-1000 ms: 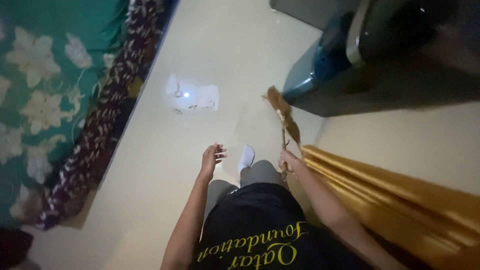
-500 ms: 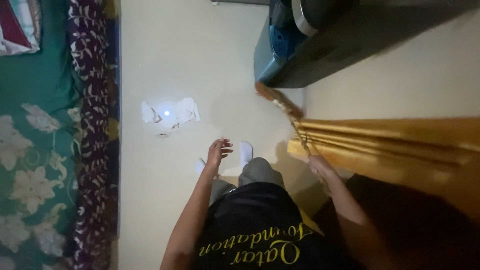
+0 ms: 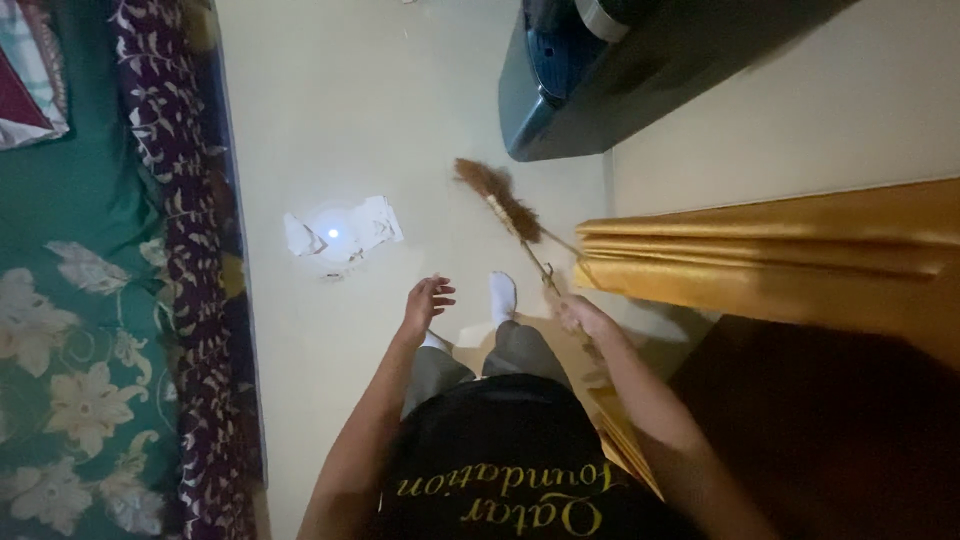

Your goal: Using a handheld duster to sweep pieces of paper on the floor into a pile.

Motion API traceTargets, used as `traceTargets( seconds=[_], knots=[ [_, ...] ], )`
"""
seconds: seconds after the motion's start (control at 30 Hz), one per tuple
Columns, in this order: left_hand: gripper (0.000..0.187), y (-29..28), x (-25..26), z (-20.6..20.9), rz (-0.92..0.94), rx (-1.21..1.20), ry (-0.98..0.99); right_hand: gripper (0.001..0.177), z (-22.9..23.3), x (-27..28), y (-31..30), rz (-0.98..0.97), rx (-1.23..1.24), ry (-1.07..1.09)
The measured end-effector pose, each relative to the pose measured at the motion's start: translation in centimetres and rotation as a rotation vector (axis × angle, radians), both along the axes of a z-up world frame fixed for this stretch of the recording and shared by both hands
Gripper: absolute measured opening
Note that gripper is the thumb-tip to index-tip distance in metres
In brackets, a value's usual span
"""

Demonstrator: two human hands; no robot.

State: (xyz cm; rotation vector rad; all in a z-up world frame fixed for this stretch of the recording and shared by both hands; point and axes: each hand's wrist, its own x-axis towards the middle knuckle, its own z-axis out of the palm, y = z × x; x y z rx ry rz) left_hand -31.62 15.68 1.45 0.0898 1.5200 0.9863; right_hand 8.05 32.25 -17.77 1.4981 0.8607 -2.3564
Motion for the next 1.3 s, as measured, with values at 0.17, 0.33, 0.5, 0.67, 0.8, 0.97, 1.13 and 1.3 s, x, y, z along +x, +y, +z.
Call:
traceTargets(
  seconds=[0.17, 0.33, 0.5, 0.67, 0.8, 0.97, 1.13, 1.3],
  knots=[
    [0.048, 0.8, 0.7, -2.3, 0.03, -0.018, -0.003, 0.019, 11.7, 2.4, -0.4, -0.091, 0.003, -0.26],
    [0.048, 1.0, 0.8, -1.8, 0.048, 0.014, 0.013, 0.024, 8.4, 5.6, 0.5, 0.008, 0.02, -0.186],
    [0.049, -0.5, 0.6, -2.3, 0.121, 0.005, 0.031, 0.026, 4.6, -2.6, 0.2, -0.292, -0.089, -0.239],
    [0.049, -3.5, 0.0, 0.1, 0.245, 0.009, 0.074, 0.031, -2.0, -13.7, -1.2, -0.144, -0.426, -0.107],
    [0.046, -5.9, -0.4, 1.1, 0.345, -0.035, 0.103, 0.039, -3.4, -20.4, 0.1, -0.245, -0.675, -0.118],
    [0.045, -9.7, 0.2, -2.0, 0.592, 0.01, 0.084, 0.035, 6.4, -23.1, -0.5, -0.073, -0.483, -0.091],
    [0.045, -13.3, 1.7, -3.0, 0.791, -0.026, 0.078, 0.031, 18.6, -24.5, -3.4, 0.217, -0.204, -0.108],
    [0.045, -17.8, 2.7, -4.3, 0.917, 0.008, 0.076, 0.034, 15.5, -28.3, -7.6, 0.414, -0.577, -0.046]
  ],
)
